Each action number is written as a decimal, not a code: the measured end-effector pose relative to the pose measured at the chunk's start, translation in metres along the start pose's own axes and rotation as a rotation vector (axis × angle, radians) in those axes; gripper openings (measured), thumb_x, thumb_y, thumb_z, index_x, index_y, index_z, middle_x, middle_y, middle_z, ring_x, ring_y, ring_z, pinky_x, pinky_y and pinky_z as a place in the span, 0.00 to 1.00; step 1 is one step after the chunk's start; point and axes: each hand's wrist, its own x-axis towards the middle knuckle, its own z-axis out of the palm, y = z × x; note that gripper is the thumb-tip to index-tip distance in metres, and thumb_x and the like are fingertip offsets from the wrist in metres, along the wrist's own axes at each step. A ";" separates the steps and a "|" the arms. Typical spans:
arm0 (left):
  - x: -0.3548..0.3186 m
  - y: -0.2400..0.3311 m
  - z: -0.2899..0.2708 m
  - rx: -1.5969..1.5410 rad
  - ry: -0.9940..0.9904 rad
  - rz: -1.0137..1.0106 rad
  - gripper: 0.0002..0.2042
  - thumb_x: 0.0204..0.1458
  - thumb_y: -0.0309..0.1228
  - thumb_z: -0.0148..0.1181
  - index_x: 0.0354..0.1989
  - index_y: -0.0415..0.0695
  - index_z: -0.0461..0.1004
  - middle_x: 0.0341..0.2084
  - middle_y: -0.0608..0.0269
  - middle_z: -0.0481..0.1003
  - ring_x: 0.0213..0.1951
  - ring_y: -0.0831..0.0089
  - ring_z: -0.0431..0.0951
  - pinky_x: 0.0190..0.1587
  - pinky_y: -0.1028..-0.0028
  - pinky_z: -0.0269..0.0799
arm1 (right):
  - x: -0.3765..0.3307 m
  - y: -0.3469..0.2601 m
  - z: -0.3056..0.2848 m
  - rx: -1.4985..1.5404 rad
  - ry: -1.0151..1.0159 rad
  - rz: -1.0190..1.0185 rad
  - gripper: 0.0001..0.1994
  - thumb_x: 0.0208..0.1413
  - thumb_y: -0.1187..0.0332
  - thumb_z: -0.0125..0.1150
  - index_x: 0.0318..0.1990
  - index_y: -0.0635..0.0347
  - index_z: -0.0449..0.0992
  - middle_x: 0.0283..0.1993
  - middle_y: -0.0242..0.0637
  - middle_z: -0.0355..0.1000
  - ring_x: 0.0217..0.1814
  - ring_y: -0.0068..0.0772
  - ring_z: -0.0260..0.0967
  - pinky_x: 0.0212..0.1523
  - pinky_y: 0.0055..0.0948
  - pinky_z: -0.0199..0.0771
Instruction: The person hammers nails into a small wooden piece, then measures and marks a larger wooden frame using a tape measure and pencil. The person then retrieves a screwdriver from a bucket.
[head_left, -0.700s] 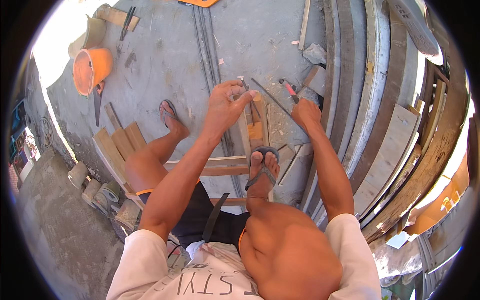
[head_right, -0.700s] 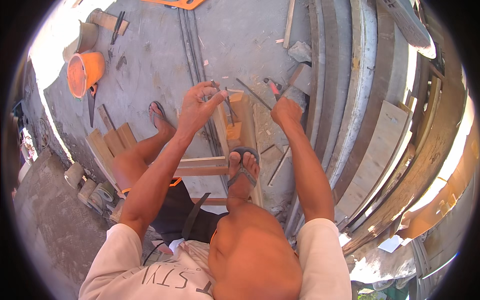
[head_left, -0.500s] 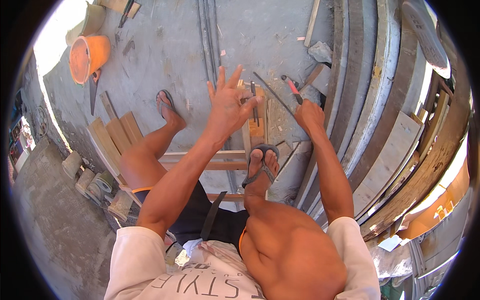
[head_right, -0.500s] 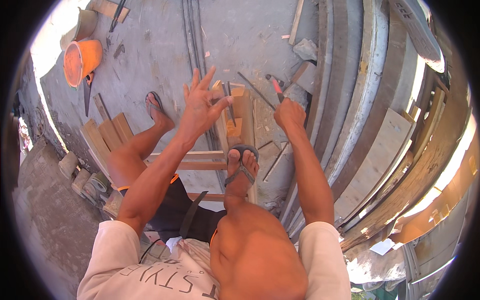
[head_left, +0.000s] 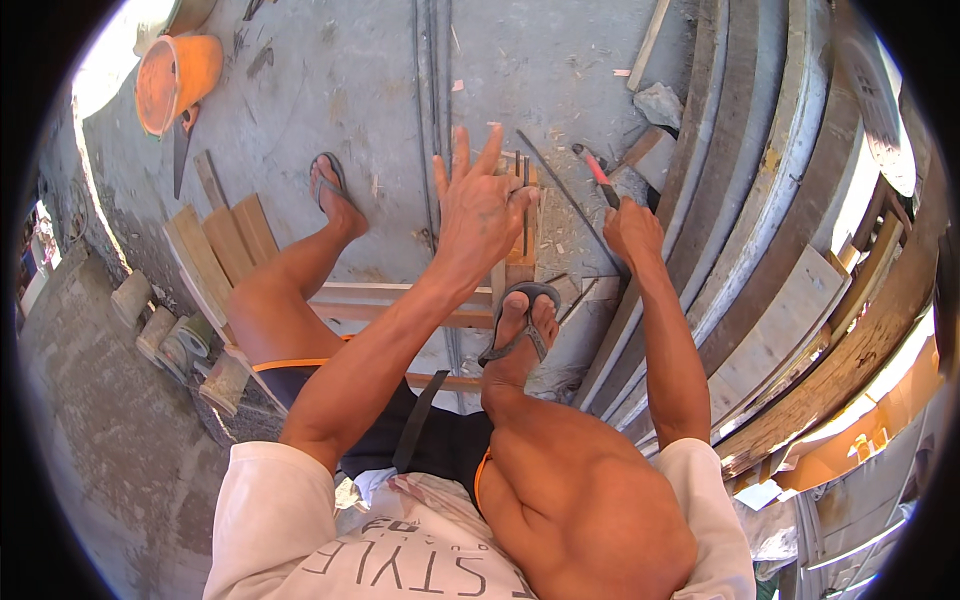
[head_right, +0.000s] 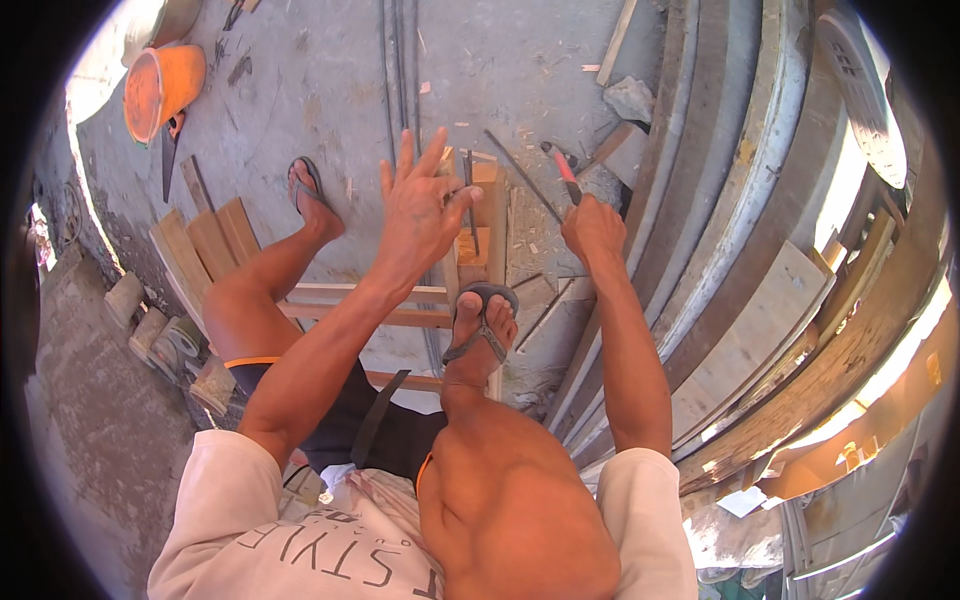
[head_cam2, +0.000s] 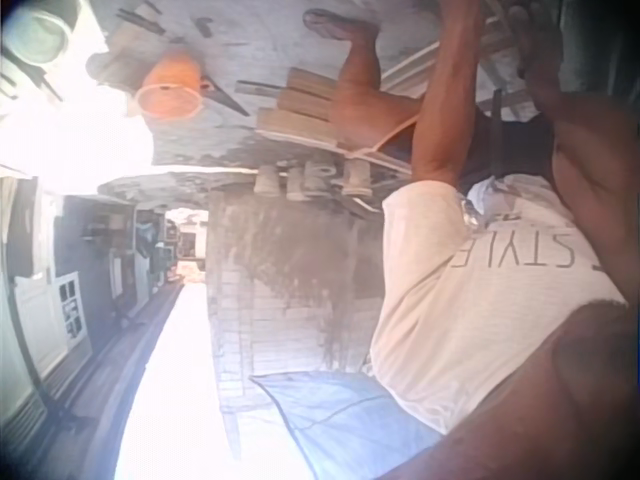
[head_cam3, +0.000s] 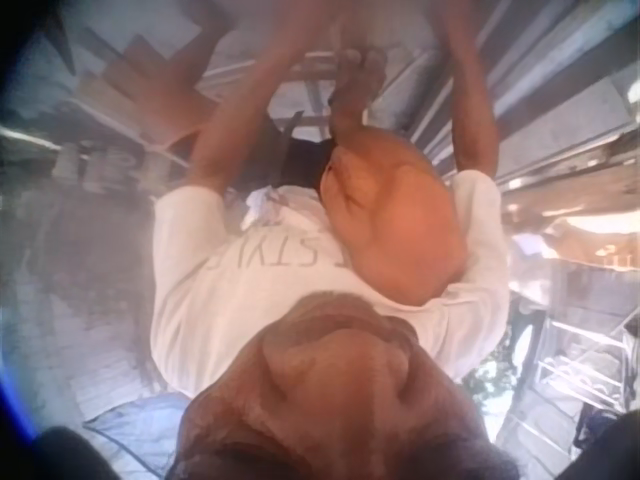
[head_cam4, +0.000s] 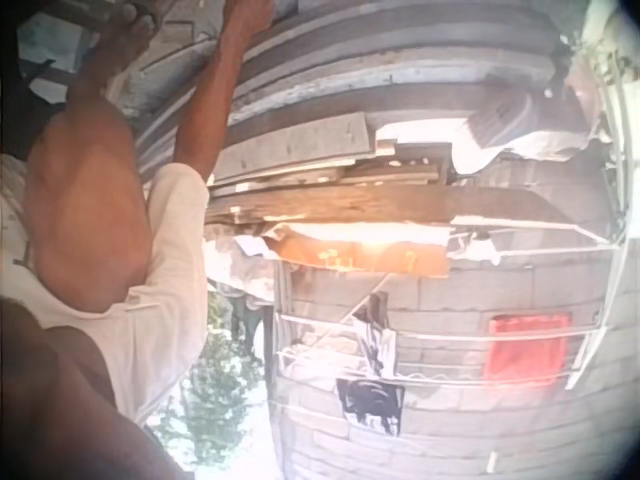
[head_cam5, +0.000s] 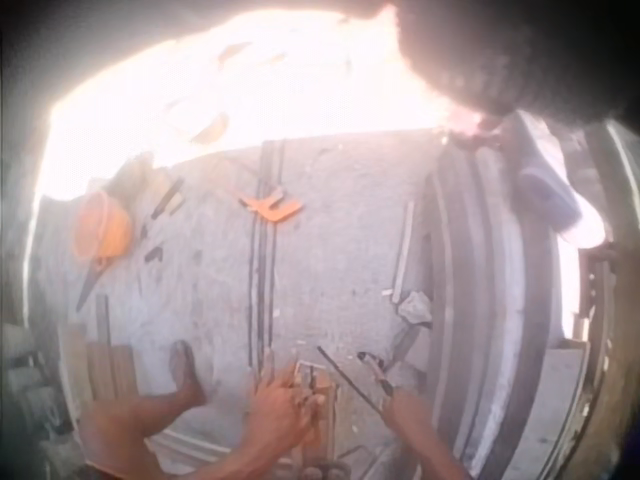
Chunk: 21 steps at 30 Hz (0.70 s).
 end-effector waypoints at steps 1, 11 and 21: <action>0.000 0.001 0.001 -0.001 0.004 0.001 0.13 0.60 0.38 0.67 0.32 0.38 0.86 0.76 0.48 0.59 0.78 0.34 0.45 0.73 0.30 0.37 | 0.001 0.002 0.001 -0.010 0.002 -0.007 0.16 0.62 0.62 0.55 0.43 0.68 0.82 0.42 0.64 0.81 0.47 0.68 0.80 0.52 0.57 0.78; -0.003 0.006 0.009 0.113 0.034 -0.009 0.13 0.60 0.35 0.65 0.28 0.38 0.83 0.77 0.48 0.56 0.78 0.32 0.44 0.73 0.30 0.39 | 0.005 0.008 -0.004 -0.027 -0.025 -0.023 0.17 0.62 0.60 0.56 0.44 0.68 0.81 0.42 0.64 0.80 0.47 0.70 0.79 0.53 0.57 0.77; -0.001 0.009 0.004 0.045 -0.001 -0.063 0.13 0.61 0.36 0.65 0.32 0.38 0.85 0.76 0.48 0.58 0.77 0.32 0.45 0.73 0.31 0.41 | 0.014 0.012 -0.019 -0.032 -0.114 0.010 0.19 0.63 0.58 0.56 0.47 0.67 0.82 0.47 0.64 0.80 0.53 0.66 0.79 0.58 0.54 0.76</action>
